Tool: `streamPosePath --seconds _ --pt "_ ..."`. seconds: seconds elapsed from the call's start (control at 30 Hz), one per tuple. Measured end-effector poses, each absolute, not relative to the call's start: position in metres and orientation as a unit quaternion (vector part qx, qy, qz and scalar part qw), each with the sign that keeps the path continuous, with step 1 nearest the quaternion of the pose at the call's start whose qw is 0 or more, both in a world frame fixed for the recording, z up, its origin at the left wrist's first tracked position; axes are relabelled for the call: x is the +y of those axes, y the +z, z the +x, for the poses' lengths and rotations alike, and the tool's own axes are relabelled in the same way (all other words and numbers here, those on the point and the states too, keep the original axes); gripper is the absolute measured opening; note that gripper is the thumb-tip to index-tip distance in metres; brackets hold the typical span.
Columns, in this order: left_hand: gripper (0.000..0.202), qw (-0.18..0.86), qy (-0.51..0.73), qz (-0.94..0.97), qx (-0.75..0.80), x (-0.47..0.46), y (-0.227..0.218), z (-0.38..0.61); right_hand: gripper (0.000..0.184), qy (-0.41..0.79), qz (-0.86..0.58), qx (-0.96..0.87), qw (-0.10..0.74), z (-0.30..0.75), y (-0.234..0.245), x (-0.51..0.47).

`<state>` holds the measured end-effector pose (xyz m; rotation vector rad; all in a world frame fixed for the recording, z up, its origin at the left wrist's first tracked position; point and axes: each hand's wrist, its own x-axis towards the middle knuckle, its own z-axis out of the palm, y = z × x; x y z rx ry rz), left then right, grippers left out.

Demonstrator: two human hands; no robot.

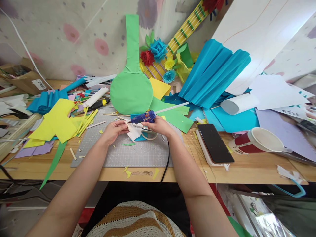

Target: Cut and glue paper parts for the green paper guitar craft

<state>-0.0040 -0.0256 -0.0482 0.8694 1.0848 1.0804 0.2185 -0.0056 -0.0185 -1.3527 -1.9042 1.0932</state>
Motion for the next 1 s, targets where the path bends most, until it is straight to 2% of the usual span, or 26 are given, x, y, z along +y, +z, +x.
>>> streamPosePath --seconds 0.4,0.5,0.67,0.73,1.0 --pt "0.034 0.644 0.464 0.387 0.468 -0.027 -0.046 -0.003 0.043 0.431 -0.52 -0.683 0.277 0.214 -0.019 -0.004" --pt "0.035 0.646 0.467 0.381 0.468 -0.028 -0.045 -0.003 0.043 0.444 -0.508 -0.666 0.319 0.217 -0.02 -0.004" --pt "0.034 0.638 0.493 0.359 0.47 -0.027 -0.045 -0.003 0.037 0.44 -0.467 -0.63 0.438 0.247 -0.021 -0.005" --pt "0.033 0.633 0.503 0.351 0.473 -0.025 -0.046 -0.004 0.035 0.424 -0.485 -0.615 0.455 0.265 -0.023 -0.004" --pt "0.031 0.611 0.542 0.337 0.468 -0.022 -0.047 -0.008 0.04 0.352 -0.625 -0.596 0.361 0.289 -0.046 0.01"
